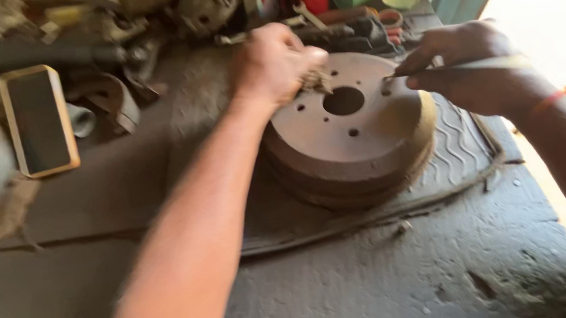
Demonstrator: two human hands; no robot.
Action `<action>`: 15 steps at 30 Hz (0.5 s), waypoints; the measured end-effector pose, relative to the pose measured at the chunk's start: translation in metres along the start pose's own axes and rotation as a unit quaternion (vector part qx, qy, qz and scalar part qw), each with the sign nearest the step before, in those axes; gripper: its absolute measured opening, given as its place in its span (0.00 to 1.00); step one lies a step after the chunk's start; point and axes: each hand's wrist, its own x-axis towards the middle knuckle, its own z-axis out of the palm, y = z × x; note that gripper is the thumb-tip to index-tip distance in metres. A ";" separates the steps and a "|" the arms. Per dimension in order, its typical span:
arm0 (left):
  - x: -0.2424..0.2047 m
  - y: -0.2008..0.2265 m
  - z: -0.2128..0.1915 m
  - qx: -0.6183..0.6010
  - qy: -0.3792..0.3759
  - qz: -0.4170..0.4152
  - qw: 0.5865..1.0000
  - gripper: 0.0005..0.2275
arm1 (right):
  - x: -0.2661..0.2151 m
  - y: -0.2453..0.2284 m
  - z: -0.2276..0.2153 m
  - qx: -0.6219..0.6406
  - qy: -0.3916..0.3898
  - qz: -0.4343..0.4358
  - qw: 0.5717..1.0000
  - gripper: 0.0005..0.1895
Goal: The person holds a metal brake drum on a workbench, cleans debris from its surface with a piece of cloth, and then cleans the holes in the drum using a thin metal tool.
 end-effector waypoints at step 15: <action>0.014 -0.124 0.028 -0.169 0.264 0.007 0.949 0.13 | -0.021 -0.009 -0.003 0.013 0.024 -0.002 1.000 0.09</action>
